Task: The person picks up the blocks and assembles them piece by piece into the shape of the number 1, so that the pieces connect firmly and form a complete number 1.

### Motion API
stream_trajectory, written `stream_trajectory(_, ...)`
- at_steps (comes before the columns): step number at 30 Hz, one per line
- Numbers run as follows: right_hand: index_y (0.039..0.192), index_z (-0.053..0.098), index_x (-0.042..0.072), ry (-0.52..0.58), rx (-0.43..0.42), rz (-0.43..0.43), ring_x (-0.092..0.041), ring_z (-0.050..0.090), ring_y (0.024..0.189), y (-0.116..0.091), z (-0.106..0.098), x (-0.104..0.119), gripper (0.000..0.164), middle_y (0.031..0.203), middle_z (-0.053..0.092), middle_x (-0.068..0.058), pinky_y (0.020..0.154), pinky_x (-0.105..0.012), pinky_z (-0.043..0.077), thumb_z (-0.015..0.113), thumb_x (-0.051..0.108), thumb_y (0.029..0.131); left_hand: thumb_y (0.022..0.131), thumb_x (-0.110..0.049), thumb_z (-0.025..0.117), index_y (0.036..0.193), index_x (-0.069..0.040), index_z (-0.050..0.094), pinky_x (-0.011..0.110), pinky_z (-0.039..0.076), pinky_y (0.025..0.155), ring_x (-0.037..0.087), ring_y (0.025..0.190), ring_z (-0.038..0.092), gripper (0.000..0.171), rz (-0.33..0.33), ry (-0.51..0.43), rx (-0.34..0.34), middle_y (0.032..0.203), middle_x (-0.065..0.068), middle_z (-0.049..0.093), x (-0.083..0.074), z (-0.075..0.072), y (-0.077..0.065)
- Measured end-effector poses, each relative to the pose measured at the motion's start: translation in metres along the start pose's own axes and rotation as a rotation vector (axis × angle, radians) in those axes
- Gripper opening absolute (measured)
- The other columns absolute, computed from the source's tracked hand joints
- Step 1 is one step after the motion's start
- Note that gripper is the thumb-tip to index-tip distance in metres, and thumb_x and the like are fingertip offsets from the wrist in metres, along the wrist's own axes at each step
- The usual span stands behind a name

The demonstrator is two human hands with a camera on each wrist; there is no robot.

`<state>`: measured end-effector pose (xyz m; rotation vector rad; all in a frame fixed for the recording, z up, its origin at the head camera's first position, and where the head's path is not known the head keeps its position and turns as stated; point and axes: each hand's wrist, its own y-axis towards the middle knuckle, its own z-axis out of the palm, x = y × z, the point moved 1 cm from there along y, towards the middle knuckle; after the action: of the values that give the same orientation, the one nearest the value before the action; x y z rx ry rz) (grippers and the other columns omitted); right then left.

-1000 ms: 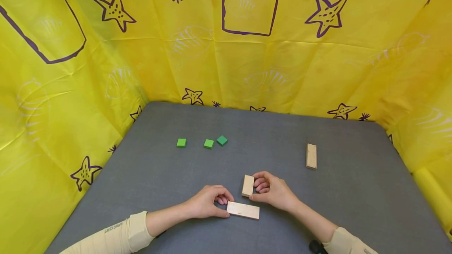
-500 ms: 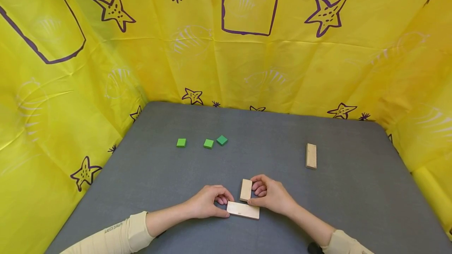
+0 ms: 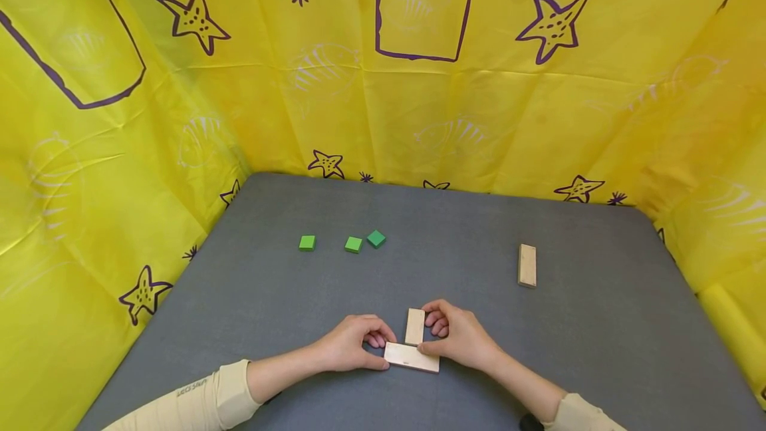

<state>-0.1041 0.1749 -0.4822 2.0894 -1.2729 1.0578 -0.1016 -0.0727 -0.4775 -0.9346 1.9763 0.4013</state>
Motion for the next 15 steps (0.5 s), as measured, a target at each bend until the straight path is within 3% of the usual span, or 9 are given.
stream_trajectory(15,0.116,0.059,0.001,-0.002,0.022,-0.001,-0.008,0.057,0.079,0.0006,-0.0007,-0.0004,0.057,0.093,0.059,0.001,0.070,-0.023,0.049,0.086,0.029,0.074,0.075,-0.009,0.084,0.098,-0.010,0.070,0.015,0.048,0.074,-0.002,0.078,0.056,0.027,0.016,-0.005,-0.008,0.087,-0.011,0.060,-0.0008,-0.0001,-0.0003)
